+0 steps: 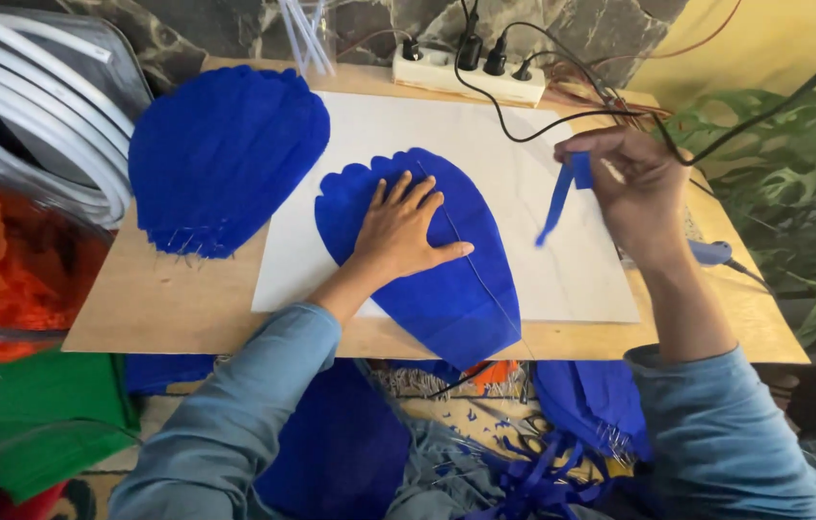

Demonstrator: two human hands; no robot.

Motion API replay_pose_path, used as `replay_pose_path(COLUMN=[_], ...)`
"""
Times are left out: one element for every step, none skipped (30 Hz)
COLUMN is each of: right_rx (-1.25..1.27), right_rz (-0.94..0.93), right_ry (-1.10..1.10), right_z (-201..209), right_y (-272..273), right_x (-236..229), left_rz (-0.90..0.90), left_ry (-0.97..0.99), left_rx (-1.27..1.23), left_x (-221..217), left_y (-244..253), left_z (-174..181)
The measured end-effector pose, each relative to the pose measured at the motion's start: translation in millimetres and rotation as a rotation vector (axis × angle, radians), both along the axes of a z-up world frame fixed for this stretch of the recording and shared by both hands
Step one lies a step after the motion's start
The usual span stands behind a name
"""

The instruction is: Assembling blue fabric petals by gluing thin wire supports to them using a hot glue gun.

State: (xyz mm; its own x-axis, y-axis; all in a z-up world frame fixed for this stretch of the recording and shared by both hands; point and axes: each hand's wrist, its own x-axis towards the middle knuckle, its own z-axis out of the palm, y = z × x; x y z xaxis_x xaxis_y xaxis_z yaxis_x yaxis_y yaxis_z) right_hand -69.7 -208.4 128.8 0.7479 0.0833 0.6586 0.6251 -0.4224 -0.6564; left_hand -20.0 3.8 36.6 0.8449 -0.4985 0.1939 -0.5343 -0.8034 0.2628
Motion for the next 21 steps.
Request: replay_pose_path(right_rx=[-0.002, -0.042, -0.082, -0.082, -0.202, -0.322, -0.323, -0.448, -0.573, -0.571, -0.564, -0.556, -0.554, -0.564, -0.574, -0.570, -0.531, -0.491, -0.486, -0.491, -0.496], right_rz=[-0.003, 0.010, 0.023, 0.019, 0.086, 0.158, 0.159, 0.122, 0.086, 0.087, 0.066, 0.041, 0.039, 0.053, 0.066, 0.063, 0.056, 0.050, 0.047, 0.006, -0.035], right_ry=[0.004, -0.001, -0.006, 0.002, 0.017, 0.026, 0.030, 0.016, 0.003, 0.013, 0.120, 0.227, 0.238, 0.210, 0.181, 0.188, 0.248, 0.309, 0.316, 0.297, 0.278], right_z=[-0.7, -2.6, -4.5, -11.6, -18.4, -23.9, -27.6, -32.3, -37.0, -44.5, -51.8, -58.6, -61.0, -63.9, -66.4, -65.0, -63.4, -62.0, -60.6, -59.0, -57.4], right_y=[-4.5, -8.9, -13.2, -19.2, -25.0, -30.7, -33.2, -34.8, -36.8, -39.2, -42.2, -45.5, -47.2, -48.7, -50.3, -53.4, -56.5, -59.3, -59.5, -60.0, -60.5], right_x=[-1.8, -4.7, -7.5, -15.8, -24.5, -31.5, -44.0, -57.2, -70.4, -77.9, -85.5, -94.0, -95.3, -97.4, -99.9, -101.3, -102.8, -104.4, -102.5, -100.4, -98.3], left_rz=[-0.003, 0.000, 0.003, -0.001, -0.009, -0.013, -0.012, -0.004, 0.004, 0.002, -0.002, -0.011, -0.016, -0.019, -0.022, -0.028, -0.023, -0.018, -0.024, -0.020, -0.017], left_ry=[0.004, 0.001, -0.003, 0.006, -0.024, -0.058, -0.054, -0.051, -0.048, -0.038, -0.039, -0.041, -0.031, -0.045, -0.058, -0.053, -0.043, -0.032, -0.026, -0.026, -0.025], left_rx=[-0.002, 0.001, 0.003, 0.003, -0.009, -0.021, -0.022, -0.011, 0.001, 0.001, 0.011, 0.021, 0.022, 0.018, 0.015, 0.018, 0.019, 0.020, 0.024, 0.032, 0.040], left_x=[1.2, 0.9, 0.8, 4.3, 7.5, 11.8, 12.8, 12.3, 11.9, 11.8, 11.9, 12.1, 12.7, 13.3, 13.6, 13.4, 13.0, 12.6, 12.5, 12.8, 13.1], left_y=[-0.2, -0.2, -0.1, -1.0, -1.8, -2.1, -3.3, -3.4, -3.7, -2.9, -2.6, -3.4, -3.3, -3.4, -3.6, -3.9, -4.1, -4.0, -3.9, -4.2, -4.4], left_z=[0.5, -0.2, -1.0, -7.0, -13.0, -17.5, -16.0, -16.1, -16.5, -16.5, -16.4, -15.9, -17.0, -17.8, -18.4, -17.7, -16.8, -16.2, -16.4, -16.2, -15.9])
